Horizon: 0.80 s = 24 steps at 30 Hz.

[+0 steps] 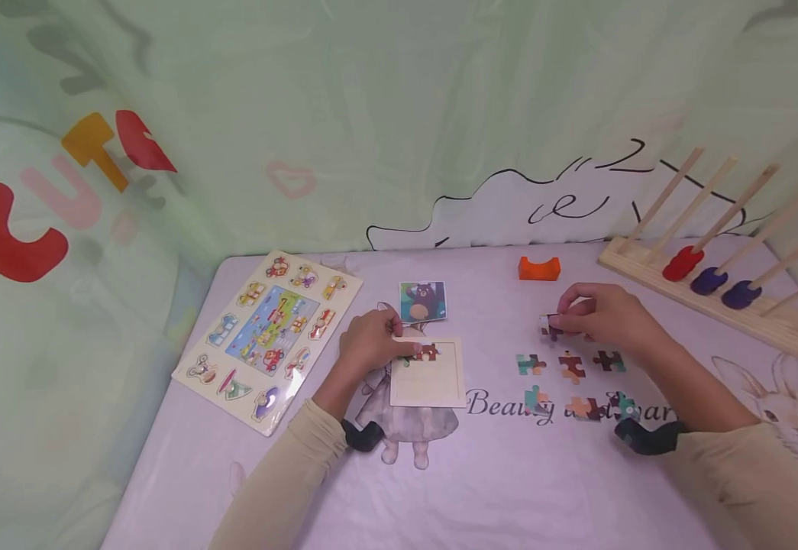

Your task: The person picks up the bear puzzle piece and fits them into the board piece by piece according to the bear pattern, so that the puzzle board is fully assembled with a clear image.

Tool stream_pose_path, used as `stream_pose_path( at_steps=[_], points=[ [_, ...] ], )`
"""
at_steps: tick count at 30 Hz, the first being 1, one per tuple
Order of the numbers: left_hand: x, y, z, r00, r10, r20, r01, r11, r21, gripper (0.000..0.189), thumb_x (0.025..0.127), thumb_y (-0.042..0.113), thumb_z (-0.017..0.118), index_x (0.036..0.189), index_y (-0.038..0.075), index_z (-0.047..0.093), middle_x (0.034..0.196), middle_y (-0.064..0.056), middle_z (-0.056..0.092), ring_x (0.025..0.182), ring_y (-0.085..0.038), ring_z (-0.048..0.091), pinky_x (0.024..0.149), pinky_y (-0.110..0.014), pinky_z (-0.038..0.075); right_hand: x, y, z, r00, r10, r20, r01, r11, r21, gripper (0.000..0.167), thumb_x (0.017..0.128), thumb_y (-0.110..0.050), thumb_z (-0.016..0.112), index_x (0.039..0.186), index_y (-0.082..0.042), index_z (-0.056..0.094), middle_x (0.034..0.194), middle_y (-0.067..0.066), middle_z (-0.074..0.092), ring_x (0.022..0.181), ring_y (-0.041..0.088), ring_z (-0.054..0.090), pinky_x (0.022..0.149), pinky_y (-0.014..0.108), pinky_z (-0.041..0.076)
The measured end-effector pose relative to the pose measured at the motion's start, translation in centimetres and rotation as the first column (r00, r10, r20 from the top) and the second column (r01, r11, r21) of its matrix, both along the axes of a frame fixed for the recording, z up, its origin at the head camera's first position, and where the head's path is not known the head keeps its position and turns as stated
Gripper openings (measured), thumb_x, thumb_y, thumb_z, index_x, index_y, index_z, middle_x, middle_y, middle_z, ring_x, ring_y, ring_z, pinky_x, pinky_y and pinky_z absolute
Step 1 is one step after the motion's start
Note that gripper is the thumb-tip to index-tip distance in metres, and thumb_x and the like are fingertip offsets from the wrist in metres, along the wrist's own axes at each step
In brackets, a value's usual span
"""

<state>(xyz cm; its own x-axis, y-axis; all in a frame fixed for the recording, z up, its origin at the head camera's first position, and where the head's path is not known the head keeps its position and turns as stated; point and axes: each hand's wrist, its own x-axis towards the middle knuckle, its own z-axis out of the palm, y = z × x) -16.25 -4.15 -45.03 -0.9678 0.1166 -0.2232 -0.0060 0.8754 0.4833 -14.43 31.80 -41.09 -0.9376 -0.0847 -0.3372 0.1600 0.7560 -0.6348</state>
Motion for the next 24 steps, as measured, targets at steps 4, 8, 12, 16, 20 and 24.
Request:
stream_pose_path(
  at_steps=[4, 8, 12, 16, 20, 24],
  points=[
    [0.0, 0.0, 0.0, 1.0, -0.005, -0.01, 0.005, 1.0, -0.01, 0.043, 0.075, 0.058, 0.085, 0.08, 0.025, 0.058, 0.077, 0.005, 0.058, 0.088, -0.024, 0.054, 0.073, -0.039, 0.039, 0.1, -1.6, 0.6, 0.999, 0.045, -0.01, -0.045, 0.999, -0.016, 0.033, 0.095, -0.033, 0.073, 0.112, -0.007, 0.062, 0.101, 0.01, 0.069, 0.094, 0.027, 0.063, 0.071, 0.028, 0.056],
    [0.1, 0.0, 0.1, 1.0, -0.011, -0.013, 0.01, 1.0, -0.015, 0.043, 0.075, 0.059, 0.085, 0.08, 0.025, 0.058, 0.077, 0.006, 0.059, 0.088, -0.024, 0.054, 0.073, -0.039, 0.039, 0.4, -3.3, 1.1, 0.996, 0.079, -0.028, -0.08, 0.996, -0.05, 0.027, 0.094, -0.029, 0.074, 0.109, -0.009, 0.064, 0.1, 0.01, 0.066, 0.093, 0.025, 0.063, 0.072, 0.027, 0.056],
    [0.0, 0.0, 0.1, 1.0, -0.011, -0.011, 0.011, 1.0, -0.014, 0.043, 0.075, 0.058, 0.085, 0.08, 0.025, 0.058, 0.077, 0.005, 0.058, 0.087, -0.023, 0.054, 0.073, -0.039, 0.039, 0.7, -4.7, 1.5, 0.995, 0.099, -0.032, -0.102, 0.99, -0.099, 0.025, 0.093, -0.026, 0.076, 0.107, -0.008, 0.065, 0.1, 0.011, 0.064, 0.093, 0.025, 0.063, 0.073, 0.027, 0.058],
    [0.0, 0.0, 0.1, 1.0, -0.012, -0.011, 0.012, 1.0, -0.014, 0.043, 0.075, 0.058, 0.085, 0.08, 0.025, 0.058, 0.077, 0.005, 0.058, 0.087, -0.023, 0.054, 0.072, -0.039, 0.039, 0.9, -6.0, 1.7, 0.994, 0.105, -0.032, -0.108, 0.986, -0.127, 0.024, 0.092, -0.025, 0.077, 0.105, -0.008, 0.065, 0.099, 0.011, 0.062, 0.093, 0.026, 0.061, 0.073, 0.026, 0.057],
    [0.1, 0.0, 0.1, 1.0, -0.011, -0.009, 0.011, 1.0, -0.014, 0.043, 0.075, 0.058, 0.085, 0.08, 0.025, 0.058, 0.077, 0.006, 0.058, 0.087, -0.023, 0.054, 0.073, -0.039, 0.039, 0.9, -7.1, 1.5, 0.992, 0.118, -0.035, -0.122, 0.983, -0.14, 0.025, 0.091, -0.026, 0.078, 0.102, -0.008, 0.065, 0.097, 0.01, 0.061, 0.092, 0.026, 0.059, 0.071, 0.027, 0.056],
    [0.2, 0.0, 0.2, 1.0, -0.005, -0.006, 0.005, 1.0, -0.009, 0.043, 0.075, 0.058, 0.085, 0.08, 0.025, 0.058, 0.077, 0.006, 0.058, 0.088, -0.023, 0.054, 0.074, -0.04, 0.039, 0.7, -8.2, 1.2, 0.992, 0.122, -0.029, -0.125, 0.981, -0.148, 0.024, 0.091, -0.027, 0.078, 0.102, -0.009, 0.066, 0.095, 0.009, 0.062, 0.091, 0.025, 0.058, 0.07, 0.027, 0.055]
  ],
)
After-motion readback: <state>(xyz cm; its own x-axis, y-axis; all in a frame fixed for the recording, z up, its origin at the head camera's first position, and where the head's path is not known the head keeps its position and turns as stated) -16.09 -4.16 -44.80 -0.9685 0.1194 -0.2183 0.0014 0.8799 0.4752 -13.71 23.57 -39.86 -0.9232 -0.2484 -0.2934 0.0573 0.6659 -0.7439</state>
